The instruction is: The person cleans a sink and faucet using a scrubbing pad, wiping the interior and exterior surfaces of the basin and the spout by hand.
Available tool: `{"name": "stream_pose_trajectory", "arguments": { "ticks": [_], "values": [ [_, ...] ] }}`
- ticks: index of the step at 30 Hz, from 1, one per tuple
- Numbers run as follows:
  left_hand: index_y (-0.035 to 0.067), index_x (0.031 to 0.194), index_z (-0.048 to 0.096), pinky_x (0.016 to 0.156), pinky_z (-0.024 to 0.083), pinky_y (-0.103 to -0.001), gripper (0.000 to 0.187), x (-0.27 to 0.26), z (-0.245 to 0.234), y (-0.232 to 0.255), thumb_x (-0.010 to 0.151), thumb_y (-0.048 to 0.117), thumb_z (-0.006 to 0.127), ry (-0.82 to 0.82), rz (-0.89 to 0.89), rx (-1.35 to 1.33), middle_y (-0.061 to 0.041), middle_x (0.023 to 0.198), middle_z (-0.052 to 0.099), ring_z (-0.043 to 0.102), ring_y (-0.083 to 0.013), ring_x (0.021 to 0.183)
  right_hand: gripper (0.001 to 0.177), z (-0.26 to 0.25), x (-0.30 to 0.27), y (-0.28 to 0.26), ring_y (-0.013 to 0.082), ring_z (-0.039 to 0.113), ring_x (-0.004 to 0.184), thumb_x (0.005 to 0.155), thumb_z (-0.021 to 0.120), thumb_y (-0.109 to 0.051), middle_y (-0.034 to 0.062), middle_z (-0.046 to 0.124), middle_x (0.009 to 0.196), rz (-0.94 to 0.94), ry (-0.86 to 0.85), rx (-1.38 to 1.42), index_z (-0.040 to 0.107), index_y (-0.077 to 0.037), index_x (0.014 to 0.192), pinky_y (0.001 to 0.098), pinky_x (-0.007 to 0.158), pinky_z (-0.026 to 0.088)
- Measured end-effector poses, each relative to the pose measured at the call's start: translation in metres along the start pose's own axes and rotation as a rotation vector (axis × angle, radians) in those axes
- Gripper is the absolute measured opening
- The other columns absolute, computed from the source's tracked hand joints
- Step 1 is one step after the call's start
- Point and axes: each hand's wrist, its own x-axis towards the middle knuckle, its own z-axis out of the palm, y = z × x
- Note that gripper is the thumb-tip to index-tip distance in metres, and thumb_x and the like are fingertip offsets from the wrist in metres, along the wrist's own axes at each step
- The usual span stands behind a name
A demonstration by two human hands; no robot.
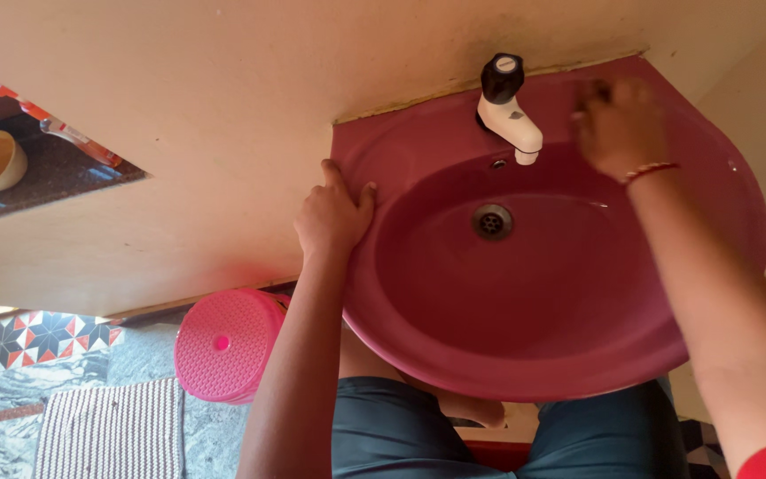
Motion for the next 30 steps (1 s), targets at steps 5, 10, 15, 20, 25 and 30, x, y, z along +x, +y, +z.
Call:
{"name": "stream_pose_trajectory", "arguments": {
  "ticks": [5, 10, 15, 20, 25, 30],
  "values": [
    [0.002, 0.152, 0.033, 0.079, 0.056, -0.053, 0.090, 0.001, 0.001, 0.000, 0.090, 0.061, 0.059, 0.012, 0.016, 0.001, -0.025, 0.104, 0.071, 0.071, -0.0411, 0.097, 0.052, -0.029, -0.037, 0.022, 0.0313, 0.059, 0.121, 0.107, 0.053, -0.046, 0.0150, 0.066, 0.123, -0.061, 0.089, -0.409, 0.065, -0.009, 0.142, 0.0585, 0.103, 0.046],
    [0.000, 0.152, 0.034, 0.079, 0.056, -0.053, 0.090, -0.002, 0.000, -0.001, 0.091, 0.062, 0.059, 0.030, 0.030, 0.005, -0.026, 0.104, 0.071, 0.071, -0.0418, 0.097, 0.049, -0.068, -0.081, 0.011, 0.0346, 0.068, 0.112, 0.109, 0.053, -0.040, 0.0176, 0.070, 0.113, 0.088, -0.157, -0.363, 0.067, -0.004, 0.140, 0.0493, 0.095, 0.057],
    [-0.001, 0.152, 0.034, 0.078, 0.056, -0.054, 0.090, -0.002, 0.002, -0.001, 0.092, 0.062, 0.058, 0.033, 0.032, 0.024, -0.026, 0.104, 0.071, 0.071, -0.0426, 0.095, 0.062, -0.072, -0.078, -0.008, 0.0378, 0.068, 0.106, 0.104, 0.052, -0.040, 0.0205, 0.066, 0.125, 0.063, -0.227, -0.208, 0.052, -0.004, 0.155, 0.0508, 0.091, 0.057],
    [0.000, 0.153, 0.034, 0.079, 0.056, -0.054, 0.090, 0.000, 0.002, 0.001, 0.091, 0.062, 0.058, 0.026, 0.015, 0.049, -0.026, 0.103, 0.071, 0.071, -0.0430, 0.096, 0.064, -0.054, -0.046, -0.012, 0.0417, 0.061, 0.125, 0.103, 0.052, -0.043, 0.0241, 0.059, 0.143, -0.143, -0.098, -0.045, 0.047, -0.002, 0.153, 0.0515, 0.096, 0.054],
    [0.003, 0.152, 0.033, 0.078, 0.056, -0.054, 0.089, 0.000, 0.001, 0.001, 0.091, 0.062, 0.058, 0.010, 0.008, 0.023, -0.025, 0.102, 0.071, 0.070, -0.0422, 0.095, 0.079, -0.049, -0.038, -0.013, 0.0431, 0.058, 0.124, 0.099, 0.051, -0.058, 0.0246, 0.054, 0.147, 0.106, -0.267, -0.168, 0.043, -0.007, 0.158, 0.0542, 0.095, 0.053],
    [0.004, 0.147, 0.039, 0.078, 0.056, -0.054, 0.082, -0.003, -0.001, 0.001, 0.092, 0.061, 0.059, 0.005, 0.011, 0.027, -0.024, 0.101, 0.072, 0.071, -0.0423, 0.095, 0.079, -0.070, -0.073, 0.007, 0.0398, 0.062, 0.121, 0.098, 0.056, -0.062, 0.0252, 0.061, 0.136, 0.047, -0.100, -0.352, 0.055, 0.001, 0.146, 0.0522, 0.088, 0.056]
  ]
}}
